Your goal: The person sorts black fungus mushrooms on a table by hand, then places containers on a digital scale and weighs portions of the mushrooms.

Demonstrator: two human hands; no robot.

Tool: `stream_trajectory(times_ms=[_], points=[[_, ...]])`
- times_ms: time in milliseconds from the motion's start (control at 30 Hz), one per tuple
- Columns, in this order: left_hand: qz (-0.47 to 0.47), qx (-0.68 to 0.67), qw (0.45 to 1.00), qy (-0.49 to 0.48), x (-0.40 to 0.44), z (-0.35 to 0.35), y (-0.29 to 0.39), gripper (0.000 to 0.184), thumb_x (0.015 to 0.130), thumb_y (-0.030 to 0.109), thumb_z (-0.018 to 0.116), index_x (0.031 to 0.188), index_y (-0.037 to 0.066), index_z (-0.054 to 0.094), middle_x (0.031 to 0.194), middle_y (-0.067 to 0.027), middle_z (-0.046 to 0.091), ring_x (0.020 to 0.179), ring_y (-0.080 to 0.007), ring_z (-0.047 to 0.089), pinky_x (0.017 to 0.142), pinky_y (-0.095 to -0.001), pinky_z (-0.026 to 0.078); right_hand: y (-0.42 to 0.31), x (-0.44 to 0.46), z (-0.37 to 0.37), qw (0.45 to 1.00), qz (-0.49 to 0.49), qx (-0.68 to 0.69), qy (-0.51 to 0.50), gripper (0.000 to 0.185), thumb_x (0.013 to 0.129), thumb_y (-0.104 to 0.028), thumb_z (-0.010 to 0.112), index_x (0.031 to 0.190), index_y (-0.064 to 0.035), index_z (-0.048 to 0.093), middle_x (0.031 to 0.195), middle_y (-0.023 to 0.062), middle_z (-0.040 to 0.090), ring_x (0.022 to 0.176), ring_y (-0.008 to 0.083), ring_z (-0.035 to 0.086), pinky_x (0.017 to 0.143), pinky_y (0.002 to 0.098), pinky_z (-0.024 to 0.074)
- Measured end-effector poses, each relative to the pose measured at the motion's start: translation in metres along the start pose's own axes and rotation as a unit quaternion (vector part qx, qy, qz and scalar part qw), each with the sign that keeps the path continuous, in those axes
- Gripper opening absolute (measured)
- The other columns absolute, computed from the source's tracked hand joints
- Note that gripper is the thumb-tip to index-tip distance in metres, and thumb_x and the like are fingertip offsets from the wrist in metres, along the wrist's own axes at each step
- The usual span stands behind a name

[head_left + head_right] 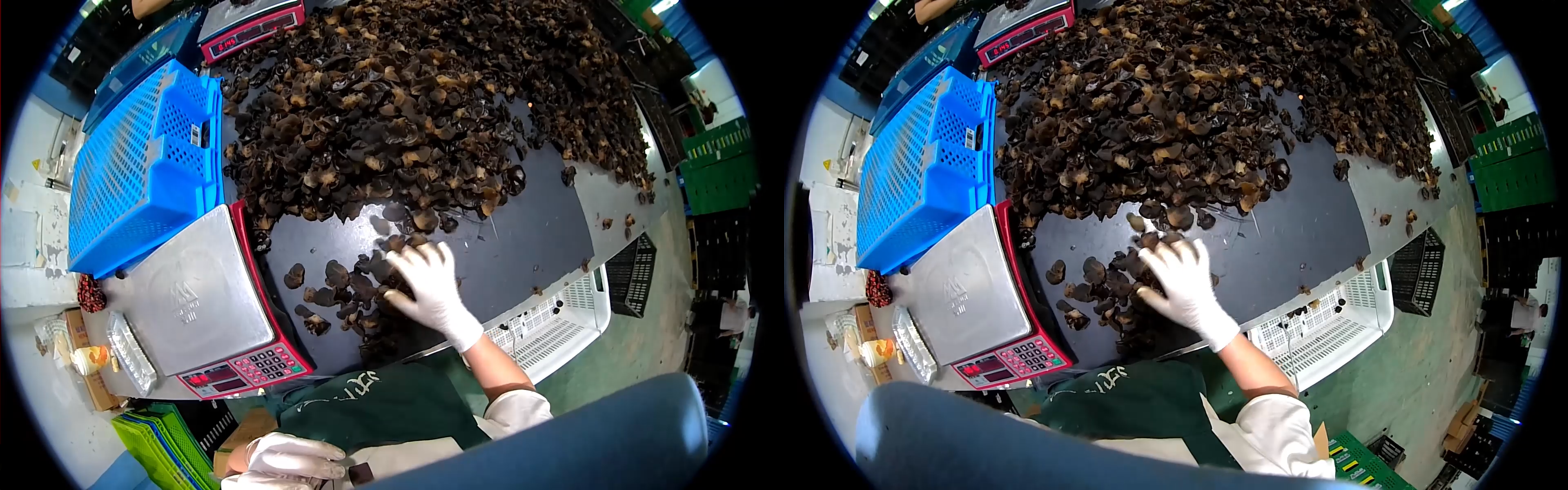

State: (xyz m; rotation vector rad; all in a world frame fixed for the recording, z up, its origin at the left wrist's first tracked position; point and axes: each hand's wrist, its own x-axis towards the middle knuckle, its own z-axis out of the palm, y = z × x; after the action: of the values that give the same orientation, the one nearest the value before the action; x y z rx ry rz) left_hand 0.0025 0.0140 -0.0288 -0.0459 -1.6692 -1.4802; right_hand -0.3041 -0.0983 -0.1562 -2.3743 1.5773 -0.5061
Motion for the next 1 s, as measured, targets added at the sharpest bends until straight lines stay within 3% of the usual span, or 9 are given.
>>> stream_trajectory(times_ms=[200,267,467,667,833,867,900,933,1000], points=[[0.009,0.007,1.0,-0.003,0.0,-0.002,0.002,0.021,0.095,0.0,0.048,0.098,-0.02,0.055,0.107,-0.044,0.057,0.097,-0.0546,0.062,0.075,-0.0471,0.058,-0.036,-0.007,-0.007,0.979,-0.158,0.127,-0.018,0.054,0.078,-0.042,0.069,0.126,-0.0181,0.059,0.135,0.0107,0.051,0.126,0.0347,0.043,0.106,0.0532,0.0306],[0.008,0.007,1.0,-0.002,0.003,-0.003,0.003,0.021,0.095,0.0,0.048,0.098,-0.02,0.055,0.107,-0.044,0.057,0.097,-0.0546,0.062,0.075,-0.0472,0.058,-0.033,0.0,-0.016,0.971,-0.168,0.167,0.023,0.044,0.077,-0.034,0.071,0.116,-0.0145,0.064,0.125,0.0092,0.058,0.115,0.0319,0.053,0.101,0.0516,0.0359],[0.002,0.008,1.0,0.004,0.007,-0.003,0.005,0.021,0.095,0.0,0.048,0.098,-0.019,0.055,0.107,-0.0438,0.057,0.097,-0.0546,0.062,0.075,-0.0477,0.058,0.042,0.026,-0.019,0.963,0.045,0.097,0.246,0.018,0.076,-0.006,0.067,0.094,-0.0058,0.067,0.086,0.01,0.068,0.08,0.0305,0.064,0.074,0.0398,0.0496],[0.001,0.006,1.0,0.004,0.009,-0.004,0.006,0.021,0.094,0.001,0.049,0.098,-0.018,0.055,0.107,-0.0435,0.057,0.097,-0.0546,0.062,0.075,-0.0481,0.058,0.066,0.038,-0.012,0.983,0.07,-0.065,0.158,0.022,0.075,-0.017,0.073,0.092,-0.0059,0.068,0.088,0.0096,0.068,0.085,0.0302,0.062,0.077,0.0397,0.0489],[-0.004,0.009,1.0,0.006,0.011,-0.004,0.006,0.02,0.094,0.001,0.049,0.098,-0.018,0.055,0.107,-0.0434,0.057,0.096,-0.0546,0.062,0.075,-0.0485,0.058,0.077,0.035,-0.024,0.963,0.083,0.092,0.241,0.011,0.076,-0.013,0.069,0.086,-0.0077,0.069,0.087,0.0112,0.068,0.084,0.0279,0.064,0.078,0.0377,0.0493],[-0.004,0.008,1.0,0.009,0.011,-0.005,0.006,0.02,0.094,0.001,0.049,0.098,-0.018,0.055,0.107,-0.0433,0.057,0.096,-0.0546,0.062,0.075,-0.0486,0.058,0.074,0.03,-0.035,0.943,0.151,0.173,0.242,0.016,0.077,-0.011,0.069,0.091,-0.0039,0.07,0.09,0.0102,0.07,0.082,0.0255,0.066,0.082,0.0356,0.0496],[-0.005,0.008,1.0,0.009,0.012,-0.004,0.006,0.02,0.094,0.001,0.049,0.098,-0.018,0.055,0.107,-0.0433,0.057,0.096,-0.0546,0.062,0.075,-0.0487,0.058,0.071,0.02,-0.057,0.855,0.283,0.387,0.198,0.016,0.08,-0.011,0.068,0.091,-0.0007,0.068,0.092,0.0073,0.07,0.084,0.0218,0.064,0.083,0.0327,0.0488],[-0.004,0.006,1.0,0.009,0.011,-0.005,0.007,0.02,0.094,0.001,0.049,0.098,-0.018,0.055,0.107,-0.0432,0.057,0.096,-0.0546,0.062,0.075,-0.0487,0.058,0.092,0.004,-0.065,0.774,0.256,0.548,0.188,0.021,0.082,-0.017,0.066,0.096,-0.0009,0.069,0.093,0.005,0.069,0.086,0.0214,0.062,0.086,0.0339,0.0468],[-0.003,0.004,1.0,0.009,0.011,-0.007,0.005,0.02,0.094,0.001,0.049,0.098,-0.017,0.055,0.107,-0.0432,0.057,0.096,-0.0546,0.062,0.075,-0.0489,0.058,0.102,-0.011,-0.078,0.431,-0.133,0.881,0.141,0.042,0.087,-0.042,0.061,0.108,-0.0072,0.07,0.101,0.009,0.071,0.088,0.0201,0.06,0.081,0.0378,0.0398]])
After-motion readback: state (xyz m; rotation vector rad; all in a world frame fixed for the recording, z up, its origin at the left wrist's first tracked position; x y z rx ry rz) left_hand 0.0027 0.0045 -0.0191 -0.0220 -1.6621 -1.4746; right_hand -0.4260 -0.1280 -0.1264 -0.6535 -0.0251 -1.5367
